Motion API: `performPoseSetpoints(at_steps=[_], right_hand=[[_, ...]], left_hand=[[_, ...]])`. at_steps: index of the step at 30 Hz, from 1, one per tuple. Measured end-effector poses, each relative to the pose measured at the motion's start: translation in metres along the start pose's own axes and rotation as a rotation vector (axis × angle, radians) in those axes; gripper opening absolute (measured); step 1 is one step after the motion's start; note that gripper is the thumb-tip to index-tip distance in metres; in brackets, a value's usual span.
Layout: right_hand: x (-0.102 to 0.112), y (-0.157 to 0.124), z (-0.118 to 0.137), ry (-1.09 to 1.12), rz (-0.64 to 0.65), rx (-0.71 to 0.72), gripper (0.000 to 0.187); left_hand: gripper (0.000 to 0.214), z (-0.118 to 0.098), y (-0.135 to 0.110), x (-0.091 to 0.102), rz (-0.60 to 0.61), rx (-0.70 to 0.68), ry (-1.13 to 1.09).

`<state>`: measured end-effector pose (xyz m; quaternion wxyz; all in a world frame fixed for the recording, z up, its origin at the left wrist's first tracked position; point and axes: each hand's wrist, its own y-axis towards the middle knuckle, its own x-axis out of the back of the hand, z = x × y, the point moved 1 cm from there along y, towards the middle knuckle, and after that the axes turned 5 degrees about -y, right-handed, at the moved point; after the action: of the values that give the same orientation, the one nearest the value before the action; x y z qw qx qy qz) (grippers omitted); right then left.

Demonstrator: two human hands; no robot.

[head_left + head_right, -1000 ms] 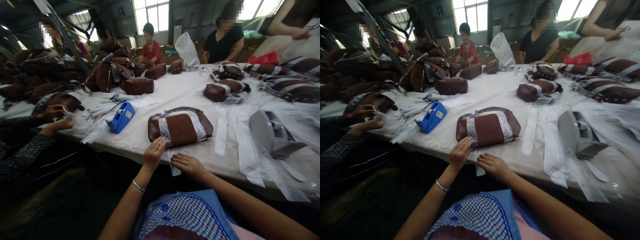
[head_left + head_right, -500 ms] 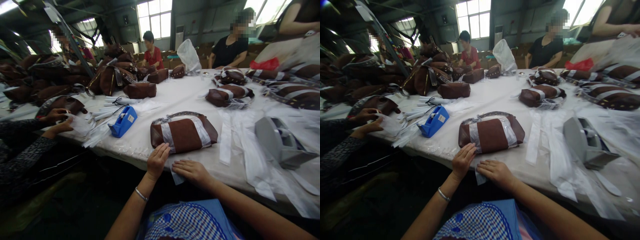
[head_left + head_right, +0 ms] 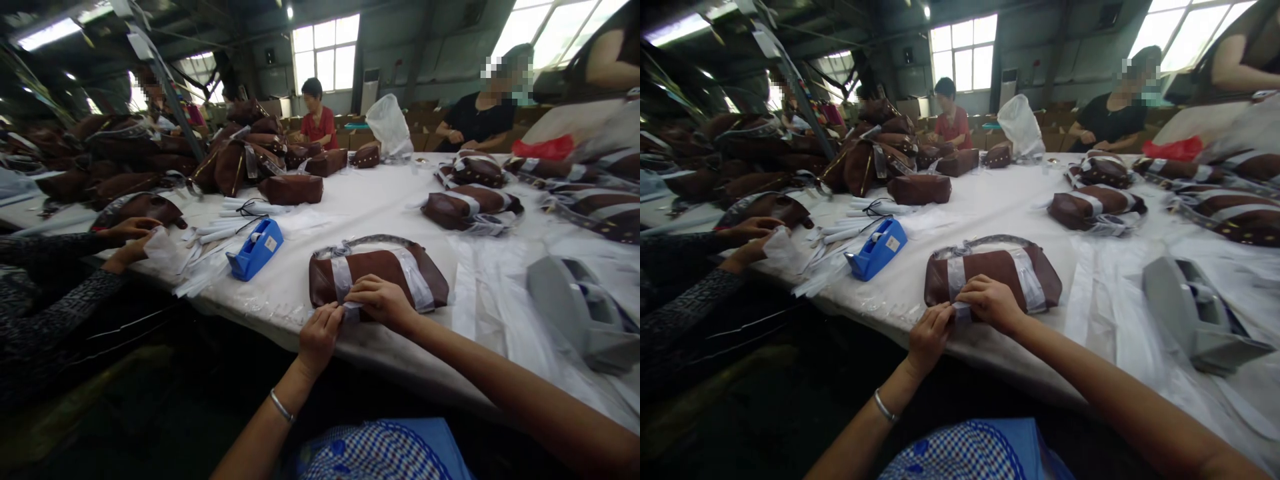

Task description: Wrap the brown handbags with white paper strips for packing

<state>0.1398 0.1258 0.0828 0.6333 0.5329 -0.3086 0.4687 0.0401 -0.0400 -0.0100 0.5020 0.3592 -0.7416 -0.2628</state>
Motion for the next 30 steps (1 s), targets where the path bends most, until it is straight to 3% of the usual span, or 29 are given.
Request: performPoseSetpoints(at_steps=[7,12,16,20,23,26,30], right_hand=[[-0.012,0.012,-0.012,-0.073,0.033,-0.103,0.005],[-0.010,0.020,-0.021,-0.093,0.050,-0.305,0.023],[-0.009,0.026,-0.028,-0.080,0.050,-0.376,0.037],[-0.013,0.032,-0.035,0.005,-0.033,-0.400,0.026],[-0.010,0.028,-0.031,-0.075,-0.072,-0.372,0.018],[0.012,0.000,-0.025,-0.269,-0.113,-0.341,0.009],[0.079,-0.083,-0.041,-0.484,-0.235,-0.411,0.022]], left_hand=[[0.035,0.001,-0.004,0.002,0.004,0.018,-0.035],[0.042,0.005,-0.005,0.002,-0.003,-0.053,0.022],[0.054,0.006,-0.004,0.003,0.063,-0.102,0.060],[0.059,-0.001,0.004,0.007,0.161,-0.055,0.111],[0.063,-0.006,0.013,0.010,0.202,0.033,0.093],[0.070,-0.009,0.018,0.012,0.203,0.119,0.054],[0.077,-0.013,0.020,0.013,0.187,0.178,0.061]])
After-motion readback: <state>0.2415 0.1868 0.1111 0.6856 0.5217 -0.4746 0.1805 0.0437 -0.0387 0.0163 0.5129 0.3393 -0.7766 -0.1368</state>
